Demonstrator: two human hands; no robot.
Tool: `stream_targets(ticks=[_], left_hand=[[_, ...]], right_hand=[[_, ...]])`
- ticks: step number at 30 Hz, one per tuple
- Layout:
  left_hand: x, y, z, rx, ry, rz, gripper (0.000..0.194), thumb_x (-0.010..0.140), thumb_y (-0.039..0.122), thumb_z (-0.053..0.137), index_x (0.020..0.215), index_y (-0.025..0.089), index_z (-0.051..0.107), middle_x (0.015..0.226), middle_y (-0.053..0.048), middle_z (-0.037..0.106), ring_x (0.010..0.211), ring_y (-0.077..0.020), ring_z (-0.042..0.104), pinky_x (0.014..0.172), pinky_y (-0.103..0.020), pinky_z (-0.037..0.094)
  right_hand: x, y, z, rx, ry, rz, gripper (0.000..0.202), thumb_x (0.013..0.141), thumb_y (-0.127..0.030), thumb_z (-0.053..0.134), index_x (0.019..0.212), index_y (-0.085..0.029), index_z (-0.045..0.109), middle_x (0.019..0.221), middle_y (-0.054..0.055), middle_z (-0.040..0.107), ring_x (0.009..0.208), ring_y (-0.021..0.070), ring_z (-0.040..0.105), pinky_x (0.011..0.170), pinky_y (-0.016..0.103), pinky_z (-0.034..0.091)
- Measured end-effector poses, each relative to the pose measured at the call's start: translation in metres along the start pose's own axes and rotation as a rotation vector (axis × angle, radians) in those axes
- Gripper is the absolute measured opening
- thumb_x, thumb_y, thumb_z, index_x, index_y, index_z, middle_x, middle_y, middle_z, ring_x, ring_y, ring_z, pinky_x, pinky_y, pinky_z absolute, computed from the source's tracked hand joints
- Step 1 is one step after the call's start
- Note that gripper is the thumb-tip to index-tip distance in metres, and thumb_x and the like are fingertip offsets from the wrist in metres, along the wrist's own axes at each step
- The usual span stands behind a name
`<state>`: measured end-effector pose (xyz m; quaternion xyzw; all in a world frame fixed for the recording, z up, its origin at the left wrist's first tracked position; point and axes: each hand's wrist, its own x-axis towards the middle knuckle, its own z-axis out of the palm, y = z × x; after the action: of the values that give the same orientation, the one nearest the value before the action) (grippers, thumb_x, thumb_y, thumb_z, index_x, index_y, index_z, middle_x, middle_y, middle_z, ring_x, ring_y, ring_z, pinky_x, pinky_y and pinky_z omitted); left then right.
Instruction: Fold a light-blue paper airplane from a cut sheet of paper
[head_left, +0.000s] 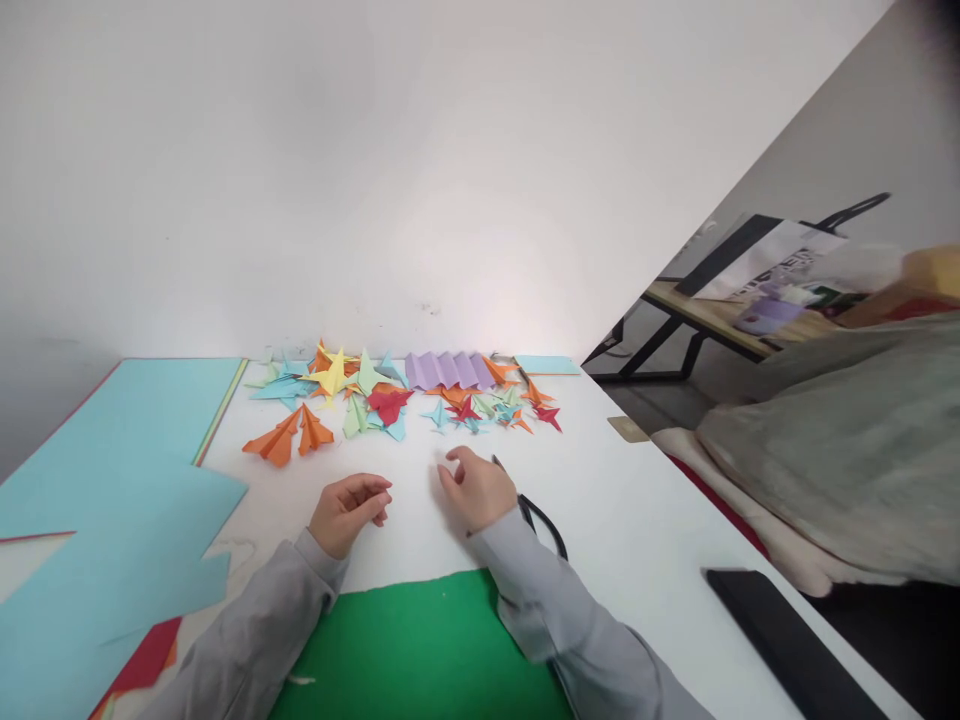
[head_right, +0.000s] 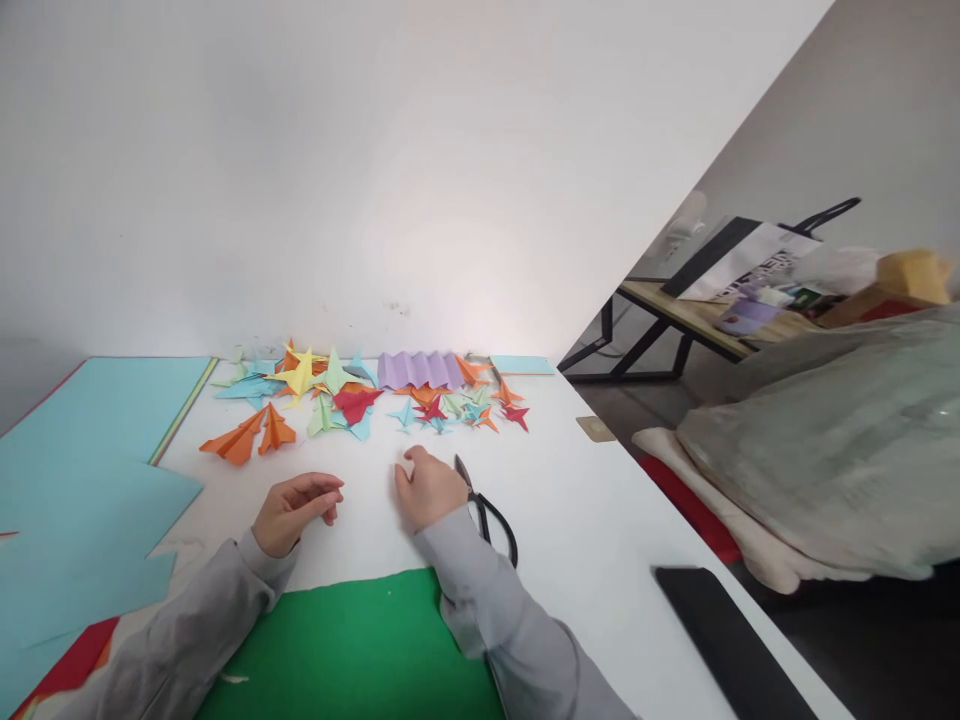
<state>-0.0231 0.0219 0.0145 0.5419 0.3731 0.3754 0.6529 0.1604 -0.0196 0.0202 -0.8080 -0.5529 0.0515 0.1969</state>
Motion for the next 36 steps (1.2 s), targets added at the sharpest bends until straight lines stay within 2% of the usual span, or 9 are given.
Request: stream_targets(ticks=[6, 14, 16, 21, 25, 27, 30, 33, 36], left_hand=[[-0.003, 0.001, 0.003, -0.016, 0.004, -0.011, 0.026, 0.056, 0.031, 0.069, 0.071, 0.012, 0.063, 0.053, 0.000, 0.058, 0.045, -0.0098, 0.052, 0.045, -0.025, 0.045], [-0.003, -0.003, -0.002, -0.023, -0.014, 0.014, 0.028, 0.054, 0.033, 0.071, 0.070, 0.012, 0.062, 0.052, 0.000, 0.058, 0.045, -0.0099, 0.052, 0.044, -0.024, 0.044], [-0.003, -0.004, -0.002, -0.005, -0.039, 0.030, 0.027, 0.056, 0.032, 0.070, 0.071, 0.012, 0.063, 0.052, 0.000, 0.059, 0.045, -0.0100, 0.053, 0.046, -0.024, 0.045], [-0.010, 0.001, 0.002, 0.070, 0.058, 0.056, 0.027, 0.052, 0.034, 0.069, 0.066, 0.012, 0.062, 0.052, -0.001, 0.059, 0.042, -0.0102, 0.052, 0.044, -0.024, 0.044], [-0.024, 0.019, 0.000, 0.188, 0.101, 0.026, 0.020, 0.051, 0.028, 0.067, 0.064, 0.013, 0.062, 0.049, 0.001, 0.057, 0.044, -0.0113, 0.053, 0.045, -0.024, 0.044], [-0.032, 0.031, -0.013, 0.457, 0.121, 0.085, 0.015, 0.055, 0.028, 0.063, 0.064, 0.015, 0.063, 0.052, -0.001, 0.058, 0.047, -0.0122, 0.054, 0.047, -0.024, 0.044], [-0.043, 0.046, -0.053, 0.884, 0.200, 0.186, 0.018, 0.062, 0.029, 0.057, 0.073, 0.017, 0.064, 0.072, -0.005, 0.064, 0.063, -0.0162, 0.058, 0.061, -0.027, 0.046], [-0.053, 0.055, -0.105, 1.337, 0.220, 0.095, 0.030, 0.060, 0.027, 0.058, 0.087, 0.015, 0.064, 0.095, -0.011, 0.062, 0.090, -0.0248, 0.056, 0.083, -0.034, 0.041], [-0.063, 0.062, -0.147, 1.464, 0.230, -0.050, 0.038, 0.060, 0.025, 0.058, 0.096, 0.014, 0.061, 0.103, -0.013, 0.059, 0.099, -0.0282, 0.053, 0.089, -0.036, 0.036]], right_hand=[[-0.043, 0.011, 0.018, 0.157, 0.103, -0.200, 0.025, 0.080, -0.035, 0.043, 0.079, -0.020, 0.062, 0.052, -0.001, 0.059, 0.048, 0.0113, 0.053, 0.050, 0.022, 0.032], [-0.037, -0.002, 0.024, 0.129, 0.098, -0.241, 0.023, 0.080, -0.031, 0.042, 0.077, -0.021, 0.063, 0.056, -0.001, 0.062, 0.052, 0.0120, 0.055, 0.050, 0.022, 0.031], [-0.037, -0.003, 0.023, 0.110, 0.098, -0.197, 0.024, 0.080, -0.031, 0.041, 0.077, -0.021, 0.063, 0.058, 0.000, 0.063, 0.054, 0.0126, 0.057, 0.051, 0.022, 0.030], [-0.037, -0.004, 0.019, 0.080, -0.001, -0.203, 0.023, 0.080, -0.031, 0.042, 0.082, -0.021, 0.063, 0.067, 0.001, 0.065, 0.063, 0.0132, 0.058, 0.054, 0.022, 0.031], [-0.037, -0.005, 0.018, 0.068, -0.052, -0.233, 0.024, 0.080, -0.032, 0.043, 0.082, -0.021, 0.063, 0.070, 0.001, 0.065, 0.064, 0.0132, 0.057, 0.054, 0.022, 0.031], [-0.037, -0.005, 0.017, 0.068, -0.064, -0.244, 0.024, 0.080, -0.033, 0.042, 0.082, -0.021, 0.063, 0.069, 0.001, 0.065, 0.064, 0.0132, 0.057, 0.054, 0.022, 0.031], [-0.037, -0.004, 0.016, 0.078, -0.084, -0.255, 0.024, 0.080, -0.034, 0.042, 0.082, -0.021, 0.062, 0.068, 0.001, 0.064, 0.063, 0.0132, 0.056, 0.053, 0.022, 0.030], [-0.037, -0.004, 0.015, 0.088, -0.098, -0.252, 0.024, 0.081, -0.035, 0.041, 0.082, -0.022, 0.062, 0.067, 0.000, 0.064, 0.062, 0.0136, 0.057, 0.053, 0.022, 0.030], [-0.039, -0.005, 0.013, 0.101, -0.102, -0.250, 0.023, 0.081, -0.035, 0.041, 0.082, -0.022, 0.061, 0.065, 0.000, 0.064, 0.061, 0.0136, 0.057, 0.052, 0.022, 0.029]])
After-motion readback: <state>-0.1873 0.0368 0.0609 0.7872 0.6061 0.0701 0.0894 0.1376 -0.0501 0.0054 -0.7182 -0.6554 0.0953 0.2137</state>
